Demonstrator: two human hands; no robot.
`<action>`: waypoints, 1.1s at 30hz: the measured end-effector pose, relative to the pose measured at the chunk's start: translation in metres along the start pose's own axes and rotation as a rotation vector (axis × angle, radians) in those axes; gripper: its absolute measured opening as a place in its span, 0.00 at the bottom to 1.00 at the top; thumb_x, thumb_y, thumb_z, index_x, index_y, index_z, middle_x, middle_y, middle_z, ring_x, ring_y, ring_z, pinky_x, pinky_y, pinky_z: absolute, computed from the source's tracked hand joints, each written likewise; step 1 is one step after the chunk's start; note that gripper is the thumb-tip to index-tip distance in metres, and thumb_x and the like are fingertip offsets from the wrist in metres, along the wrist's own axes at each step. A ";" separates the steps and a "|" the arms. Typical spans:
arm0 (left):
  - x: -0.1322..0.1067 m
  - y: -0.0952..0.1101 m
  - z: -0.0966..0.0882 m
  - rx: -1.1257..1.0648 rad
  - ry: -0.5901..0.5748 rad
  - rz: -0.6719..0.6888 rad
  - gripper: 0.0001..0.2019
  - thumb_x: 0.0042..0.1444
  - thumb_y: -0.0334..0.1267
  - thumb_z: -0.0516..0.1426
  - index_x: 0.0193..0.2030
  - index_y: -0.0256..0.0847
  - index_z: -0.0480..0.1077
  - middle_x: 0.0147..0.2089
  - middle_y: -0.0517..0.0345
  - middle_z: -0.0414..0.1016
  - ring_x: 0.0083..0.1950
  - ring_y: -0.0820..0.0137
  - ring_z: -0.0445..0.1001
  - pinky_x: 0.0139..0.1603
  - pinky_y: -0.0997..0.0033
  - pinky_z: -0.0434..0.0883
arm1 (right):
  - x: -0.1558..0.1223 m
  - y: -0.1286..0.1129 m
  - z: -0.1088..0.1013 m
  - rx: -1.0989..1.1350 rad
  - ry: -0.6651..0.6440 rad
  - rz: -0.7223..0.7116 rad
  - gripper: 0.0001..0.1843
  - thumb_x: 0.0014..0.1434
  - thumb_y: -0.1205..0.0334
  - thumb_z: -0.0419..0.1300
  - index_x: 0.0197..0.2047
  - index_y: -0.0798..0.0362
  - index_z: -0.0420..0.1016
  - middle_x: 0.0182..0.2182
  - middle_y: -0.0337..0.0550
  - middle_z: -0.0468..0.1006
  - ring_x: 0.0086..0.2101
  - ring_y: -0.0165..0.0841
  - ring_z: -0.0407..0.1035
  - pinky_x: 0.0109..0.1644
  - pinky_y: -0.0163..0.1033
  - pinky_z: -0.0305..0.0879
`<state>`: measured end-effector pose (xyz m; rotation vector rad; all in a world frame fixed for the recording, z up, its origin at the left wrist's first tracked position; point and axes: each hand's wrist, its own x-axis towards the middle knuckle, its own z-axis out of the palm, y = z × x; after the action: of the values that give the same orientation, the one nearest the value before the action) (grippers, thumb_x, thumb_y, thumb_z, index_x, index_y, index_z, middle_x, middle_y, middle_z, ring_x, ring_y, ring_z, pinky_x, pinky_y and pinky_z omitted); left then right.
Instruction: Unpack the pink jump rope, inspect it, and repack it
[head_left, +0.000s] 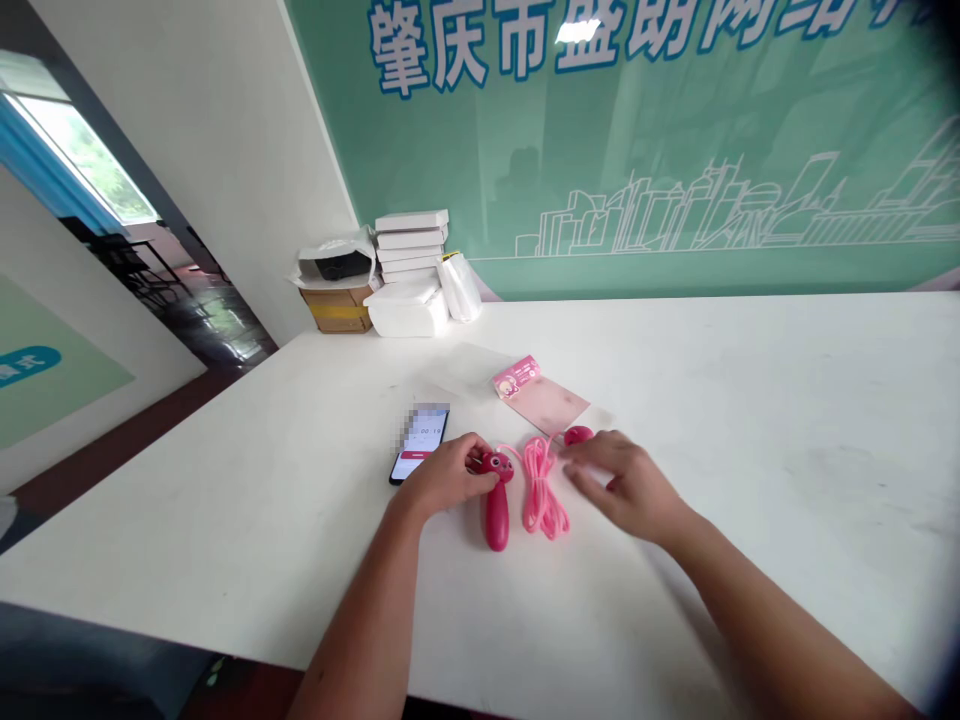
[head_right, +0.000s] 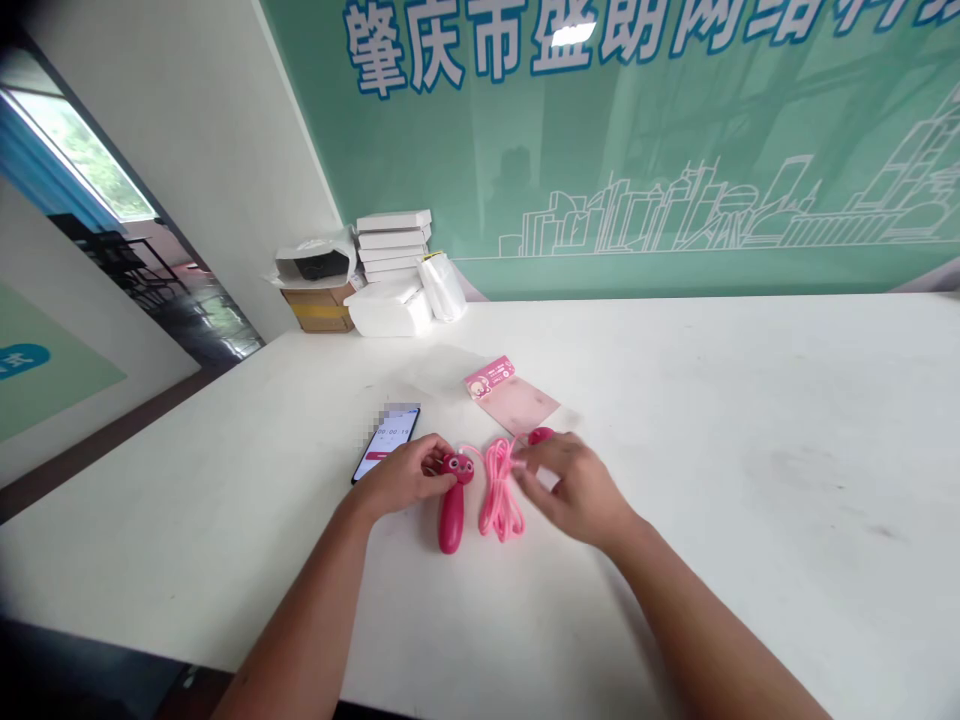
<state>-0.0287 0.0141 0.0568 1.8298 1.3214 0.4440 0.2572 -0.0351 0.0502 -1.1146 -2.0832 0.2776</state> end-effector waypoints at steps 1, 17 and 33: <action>0.000 -0.001 -0.001 -0.002 -0.004 0.001 0.16 0.53 0.49 0.63 0.46 0.48 0.72 0.48 0.56 0.81 0.48 0.61 0.79 0.43 0.68 0.74 | -0.001 0.009 -0.002 -0.076 0.067 0.090 0.14 0.69 0.55 0.56 0.43 0.47 0.82 0.38 0.45 0.86 0.37 0.40 0.77 0.47 0.48 0.70; -0.005 0.004 -0.003 0.042 0.029 0.046 0.16 0.54 0.52 0.63 0.47 0.50 0.75 0.49 0.57 0.81 0.51 0.60 0.79 0.46 0.66 0.75 | -0.002 0.014 -0.002 -0.145 -0.275 0.554 0.30 0.65 0.50 0.53 0.68 0.49 0.66 0.28 0.40 0.82 0.29 0.41 0.76 0.33 0.43 0.66; -0.005 0.003 -0.006 0.010 -0.019 0.006 0.16 0.54 0.51 0.63 0.48 0.50 0.75 0.51 0.56 0.82 0.52 0.60 0.81 0.50 0.65 0.75 | -0.003 0.014 0.005 -0.063 -0.264 0.571 0.22 0.64 0.49 0.54 0.58 0.47 0.73 0.22 0.35 0.77 0.24 0.37 0.72 0.29 0.39 0.62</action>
<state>-0.0331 0.0117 0.0633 1.8427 1.3078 0.4225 0.2630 -0.0283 0.0384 -1.7824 -1.9581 0.6663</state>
